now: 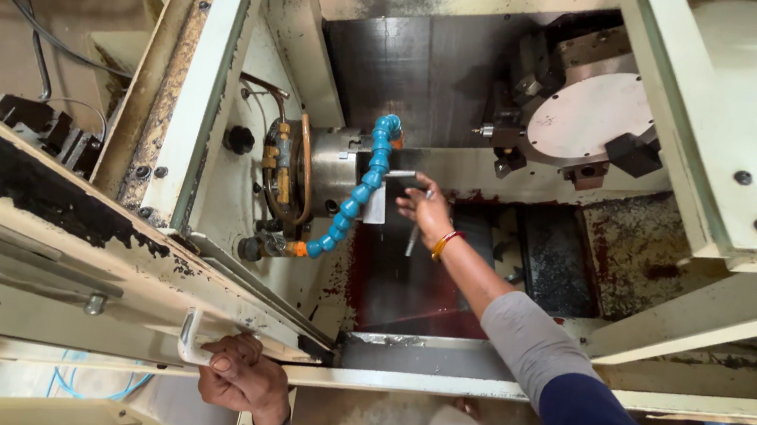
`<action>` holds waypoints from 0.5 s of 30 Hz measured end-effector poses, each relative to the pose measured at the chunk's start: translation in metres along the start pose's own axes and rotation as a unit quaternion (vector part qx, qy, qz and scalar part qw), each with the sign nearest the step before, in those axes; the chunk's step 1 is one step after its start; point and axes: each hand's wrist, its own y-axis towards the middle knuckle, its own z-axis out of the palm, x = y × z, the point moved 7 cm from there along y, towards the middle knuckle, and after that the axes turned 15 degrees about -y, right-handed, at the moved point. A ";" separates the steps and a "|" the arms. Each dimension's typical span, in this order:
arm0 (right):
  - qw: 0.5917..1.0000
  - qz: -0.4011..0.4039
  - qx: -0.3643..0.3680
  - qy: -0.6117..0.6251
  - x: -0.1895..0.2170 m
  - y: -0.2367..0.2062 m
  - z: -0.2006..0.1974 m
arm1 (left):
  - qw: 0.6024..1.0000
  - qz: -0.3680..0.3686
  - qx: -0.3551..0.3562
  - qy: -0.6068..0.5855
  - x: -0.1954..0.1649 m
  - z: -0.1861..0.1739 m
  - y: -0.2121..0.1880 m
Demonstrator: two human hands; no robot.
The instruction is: The person repeatedly picks up cylindrical metal rods, places them on a digital scale, and then puts them into a green crate. The person also opens the machine door to place a rod inside the lathe and closes it.
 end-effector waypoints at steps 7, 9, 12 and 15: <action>0.972 0.054 -0.164 0.158 0.045 0.053 -0.072 | 1.000 0.000 -0.011 -0.001 0.000 0.004 -0.004; 0.958 0.048 -0.202 0.200 0.057 0.065 -0.083 | 1.000 0.000 -0.012 -0.005 0.002 0.000 -0.005; 0.953 0.029 -0.221 0.204 0.071 0.075 -0.088 | 1.000 -0.005 -0.021 -0.012 0.007 -0.006 -0.007; 0.944 0.039 -0.193 0.266 0.074 0.085 -0.084 | 1.000 -0.008 -0.024 -0.010 0.011 -0.010 -0.008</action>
